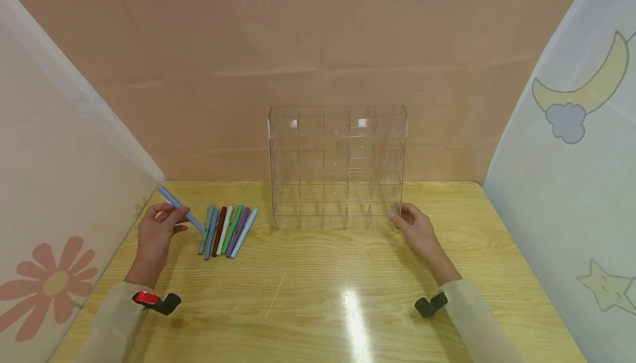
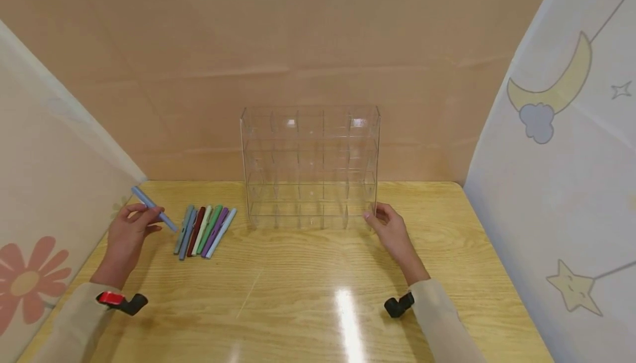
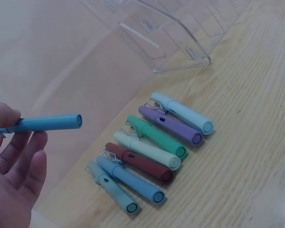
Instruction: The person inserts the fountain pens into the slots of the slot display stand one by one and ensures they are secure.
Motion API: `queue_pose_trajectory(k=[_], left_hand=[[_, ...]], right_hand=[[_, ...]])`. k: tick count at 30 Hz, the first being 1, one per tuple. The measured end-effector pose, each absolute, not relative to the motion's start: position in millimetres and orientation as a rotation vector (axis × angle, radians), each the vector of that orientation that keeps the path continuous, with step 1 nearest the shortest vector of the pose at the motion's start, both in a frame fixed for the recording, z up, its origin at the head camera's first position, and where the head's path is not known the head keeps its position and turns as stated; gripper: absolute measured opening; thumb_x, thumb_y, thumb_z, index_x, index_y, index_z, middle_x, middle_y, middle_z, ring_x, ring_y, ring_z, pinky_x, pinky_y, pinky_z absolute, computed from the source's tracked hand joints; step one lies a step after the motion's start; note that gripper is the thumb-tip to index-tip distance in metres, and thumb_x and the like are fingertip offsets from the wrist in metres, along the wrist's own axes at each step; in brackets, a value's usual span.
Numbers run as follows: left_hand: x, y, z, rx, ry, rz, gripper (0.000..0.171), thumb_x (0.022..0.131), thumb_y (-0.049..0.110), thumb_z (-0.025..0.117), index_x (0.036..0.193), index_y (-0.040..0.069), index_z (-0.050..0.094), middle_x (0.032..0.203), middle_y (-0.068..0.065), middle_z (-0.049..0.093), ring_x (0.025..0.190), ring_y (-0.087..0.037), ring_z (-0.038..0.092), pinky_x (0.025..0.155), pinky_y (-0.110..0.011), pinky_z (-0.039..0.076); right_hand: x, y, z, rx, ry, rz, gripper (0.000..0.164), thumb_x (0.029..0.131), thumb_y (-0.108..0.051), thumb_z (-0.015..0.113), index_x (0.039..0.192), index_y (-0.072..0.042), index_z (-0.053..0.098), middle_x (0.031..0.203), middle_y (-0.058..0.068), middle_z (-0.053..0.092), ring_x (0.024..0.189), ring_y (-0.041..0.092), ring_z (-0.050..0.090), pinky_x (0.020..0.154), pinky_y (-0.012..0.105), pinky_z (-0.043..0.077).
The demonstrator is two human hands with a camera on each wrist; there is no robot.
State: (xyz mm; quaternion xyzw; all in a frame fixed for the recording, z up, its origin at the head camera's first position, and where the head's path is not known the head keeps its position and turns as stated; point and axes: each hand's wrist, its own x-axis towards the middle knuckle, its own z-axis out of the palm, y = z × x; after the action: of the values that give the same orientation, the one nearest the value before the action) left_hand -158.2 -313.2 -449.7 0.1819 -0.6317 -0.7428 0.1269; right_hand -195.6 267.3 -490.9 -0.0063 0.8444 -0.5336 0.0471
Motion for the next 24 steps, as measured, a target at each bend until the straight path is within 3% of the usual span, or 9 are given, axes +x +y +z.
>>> queue_pose_trajectory(k=[5, 13, 20, 24], left_hand=[[-159.0, -310.4, -447.7, 0.545, -1.871, -2.106, 0.025, 0.100, 0.011, 0.074, 0.107, 0.013, 0.050, 0.083, 0.017, 0.079, 0.072, -0.001, 0.075, 0.063, -0.019, 0.058], [-156.6, -298.1, -444.2, 0.416, -2.005, -1.913, 0.022, 0.098, 0.007, 0.076, 0.102, 0.010, 0.055, 0.081, 0.016, 0.074, 0.074, 0.000, 0.071, 0.063, -0.017, 0.056], [-155.7, -289.1, -437.5, 0.331, -2.047, -1.850, 0.020, 0.099, 0.014, 0.077, 0.102, 0.009, 0.058, 0.088, 0.008, 0.078, 0.076, 0.000, 0.071, 0.064, -0.016, 0.056], [-156.0, -286.3, -435.5, 0.301, -2.078, -1.813, 0.017, 0.100, 0.013, 0.075, 0.103, 0.008, 0.058, 0.088, 0.012, 0.078, 0.077, -0.001, 0.072, 0.064, -0.015, 0.056]], right_hand=[[-195.9, 267.9, -490.6, -0.021, 2.572, -1.628, 0.070, 0.109, -0.046, 0.059, 0.157, 0.002, 0.042, 0.158, 0.026, 0.052, 0.148, 0.043, 0.051, 0.103, 0.017, 0.049], [-196.0, 269.5, -488.7, -0.033, 2.565, -1.622, 0.073, 0.108, -0.048, 0.060, 0.158, 0.002, 0.041, 0.160, 0.025, 0.050, 0.149, 0.042, 0.049, 0.118, 0.042, 0.049], [-196.8, 268.0, -490.9, -0.037, 2.551, -1.627, 0.073, 0.109, -0.047, 0.059, 0.159, 0.003, 0.040, 0.160, 0.026, 0.049, 0.150, 0.043, 0.049, 0.120, 0.050, 0.046], [-197.8, 267.0, -492.0, -0.024, 2.546, -1.634, 0.073, 0.109, -0.047, 0.059, 0.158, 0.004, 0.039, 0.160, 0.027, 0.048, 0.151, 0.045, 0.047, 0.122, 0.057, 0.043]])
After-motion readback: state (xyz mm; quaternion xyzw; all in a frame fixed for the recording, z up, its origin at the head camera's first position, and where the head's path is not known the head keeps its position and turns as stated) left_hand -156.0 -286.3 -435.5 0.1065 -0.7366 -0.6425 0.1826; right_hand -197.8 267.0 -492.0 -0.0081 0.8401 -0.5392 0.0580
